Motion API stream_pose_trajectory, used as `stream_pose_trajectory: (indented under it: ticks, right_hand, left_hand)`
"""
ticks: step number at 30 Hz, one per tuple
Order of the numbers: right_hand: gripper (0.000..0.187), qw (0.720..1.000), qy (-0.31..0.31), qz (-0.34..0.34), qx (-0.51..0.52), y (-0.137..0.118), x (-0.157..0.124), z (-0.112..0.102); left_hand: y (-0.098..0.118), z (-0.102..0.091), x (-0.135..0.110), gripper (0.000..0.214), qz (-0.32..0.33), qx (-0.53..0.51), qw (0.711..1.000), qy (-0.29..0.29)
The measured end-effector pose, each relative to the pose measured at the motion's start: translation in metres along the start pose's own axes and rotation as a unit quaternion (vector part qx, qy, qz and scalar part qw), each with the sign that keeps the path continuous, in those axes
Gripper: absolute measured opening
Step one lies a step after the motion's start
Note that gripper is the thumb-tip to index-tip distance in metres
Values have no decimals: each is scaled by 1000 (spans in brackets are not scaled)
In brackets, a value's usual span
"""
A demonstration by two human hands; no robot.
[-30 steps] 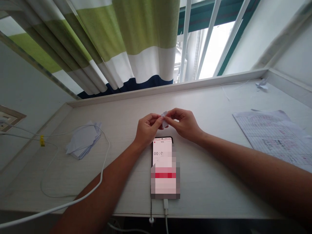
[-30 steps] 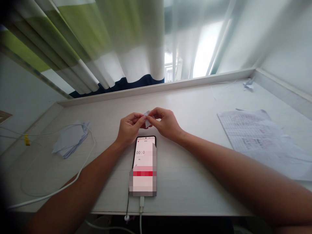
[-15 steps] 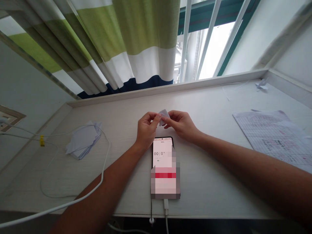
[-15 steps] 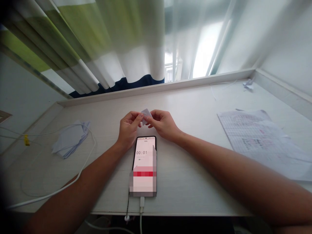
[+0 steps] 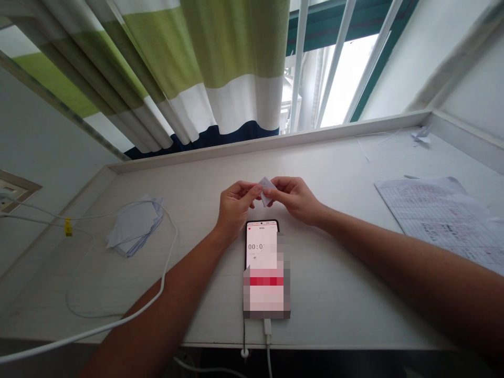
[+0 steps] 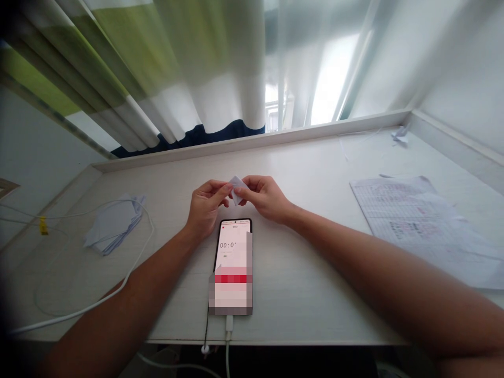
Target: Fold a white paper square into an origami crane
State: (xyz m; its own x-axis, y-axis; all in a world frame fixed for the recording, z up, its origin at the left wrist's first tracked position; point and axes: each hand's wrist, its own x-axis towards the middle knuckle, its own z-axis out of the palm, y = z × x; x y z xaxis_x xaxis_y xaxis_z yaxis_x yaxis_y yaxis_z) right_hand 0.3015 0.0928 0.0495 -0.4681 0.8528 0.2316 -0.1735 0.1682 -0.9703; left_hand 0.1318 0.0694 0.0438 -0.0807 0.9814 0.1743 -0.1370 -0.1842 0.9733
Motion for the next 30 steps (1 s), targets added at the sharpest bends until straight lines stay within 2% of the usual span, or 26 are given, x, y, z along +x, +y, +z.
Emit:
stream_pose_trajectory:
  ticks: [6,9,13,17,20,22,24,26,30]
  right_hand:
    - [37,1000,6,13,22,-1,0,2]
    - [37,999,24,32,28,0,0,1]
    - [35,997,51,35,48,5,1,-5]
    - [32,997,28,35,66,10,3,-9]
    - [30,999,33,18,27,11,2,-8]
    - [24,997,68,-11,-16,11,1,-7]
    - [36,991,97,-57,-72,10,-1,-8]
    - [44,980,97,-104,-137,9,-2,-10]
    - [24,963,51,-147,-218,9,-2,-14]
  left_hand:
    - [2,4,-3,31,-33,-26,999,2]
    - [1,3,-5,39,-36,-6,998,-42]
    - [-1,3,-10,40,-18,83,990,-110]
    - [-4,3,-12,39,-9,117,983,-142]
    - [-4,2,-9,38,-26,98,985,-142]
    - [-3,0,-6,39,-48,77,988,-123]
    - [0,-2,-3,39,-72,50,991,-99]
    - [3,-4,-1,38,-95,26,991,-95]
    - [6,-7,0,33,-125,-8,986,-108]
